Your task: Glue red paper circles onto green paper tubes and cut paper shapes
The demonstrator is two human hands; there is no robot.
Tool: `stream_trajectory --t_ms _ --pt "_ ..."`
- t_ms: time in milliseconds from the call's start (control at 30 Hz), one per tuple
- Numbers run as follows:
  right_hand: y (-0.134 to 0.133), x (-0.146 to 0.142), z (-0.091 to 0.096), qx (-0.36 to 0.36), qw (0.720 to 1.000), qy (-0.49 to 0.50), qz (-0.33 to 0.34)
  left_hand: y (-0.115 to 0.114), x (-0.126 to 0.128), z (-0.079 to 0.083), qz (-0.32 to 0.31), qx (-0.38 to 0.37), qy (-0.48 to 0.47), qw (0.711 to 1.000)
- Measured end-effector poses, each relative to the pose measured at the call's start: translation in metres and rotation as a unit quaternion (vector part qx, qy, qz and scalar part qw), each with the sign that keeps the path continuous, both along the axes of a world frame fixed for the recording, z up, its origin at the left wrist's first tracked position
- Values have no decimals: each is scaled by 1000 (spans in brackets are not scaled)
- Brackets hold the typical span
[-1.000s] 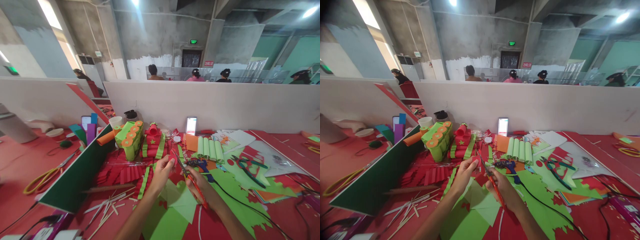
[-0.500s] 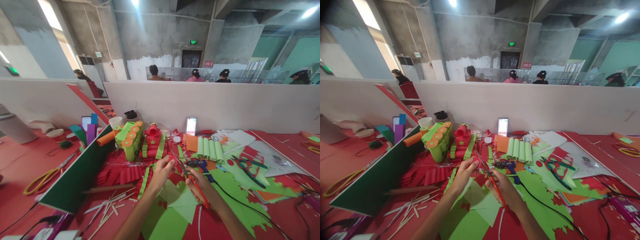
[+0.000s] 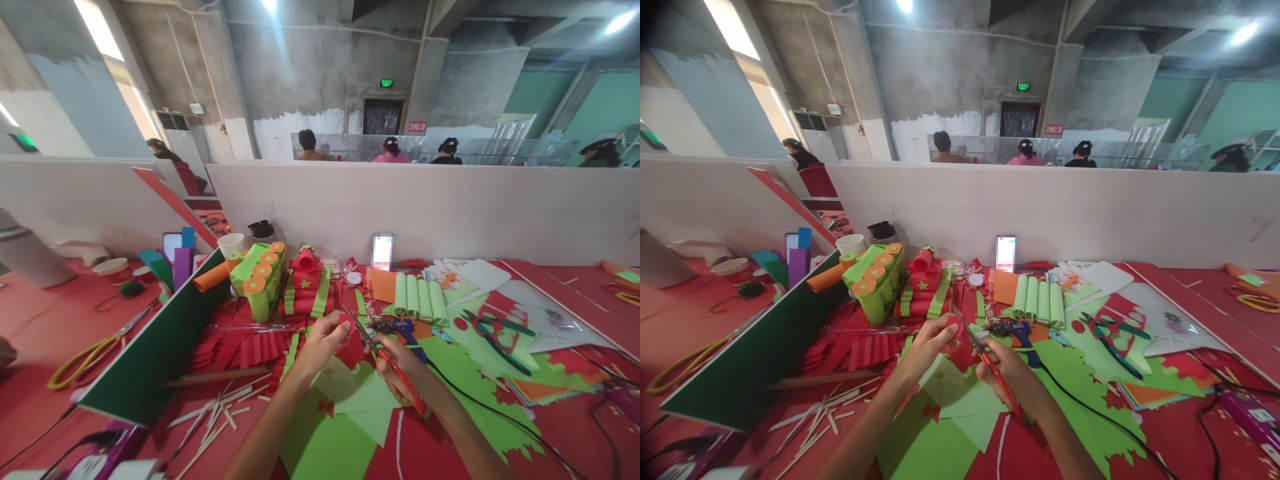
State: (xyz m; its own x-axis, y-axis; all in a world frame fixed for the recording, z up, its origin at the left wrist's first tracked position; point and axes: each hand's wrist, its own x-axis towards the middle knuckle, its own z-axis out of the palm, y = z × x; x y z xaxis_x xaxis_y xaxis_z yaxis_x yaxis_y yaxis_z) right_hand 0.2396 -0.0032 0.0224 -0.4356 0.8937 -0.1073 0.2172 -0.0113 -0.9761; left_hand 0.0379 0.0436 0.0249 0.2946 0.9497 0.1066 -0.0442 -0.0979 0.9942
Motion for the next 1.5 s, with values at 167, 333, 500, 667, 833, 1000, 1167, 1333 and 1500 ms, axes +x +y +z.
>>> stream_trajectory --t_ms 167,333,500,667,833,1000,1167,1333,1500 --pt "-3 0 14 2 1000 8 11 1 -2 -2 -4 5 24 1000" --pt "0 2 6 5 1000 6 12 -1 0 1 3 -2 17 1000" --pt "6 3 -11 -31 999 20 9 -4 3 4 22 -10 0 1000" --pt "6 -1 -16 -28 999 25 -11 -4 7 1 47 -2 -24 999" --pt "3 -6 -11 -7 1000 25 -16 -4 8 0 46 11 -26 999" --pt "-2 -8 -1 9 1000 22 -12 -3 7 1 38 33 10 999" --pt "-3 -8 1 19 1000 18 -13 -1 5 -2 37 50 32 998" --pt "4 -8 -10 -1 1000 6 -18 0 4 -6 37 57 30 997" --pt "4 -7 -11 3 1000 14 -15 -2 5 -3 42 40 21 998"
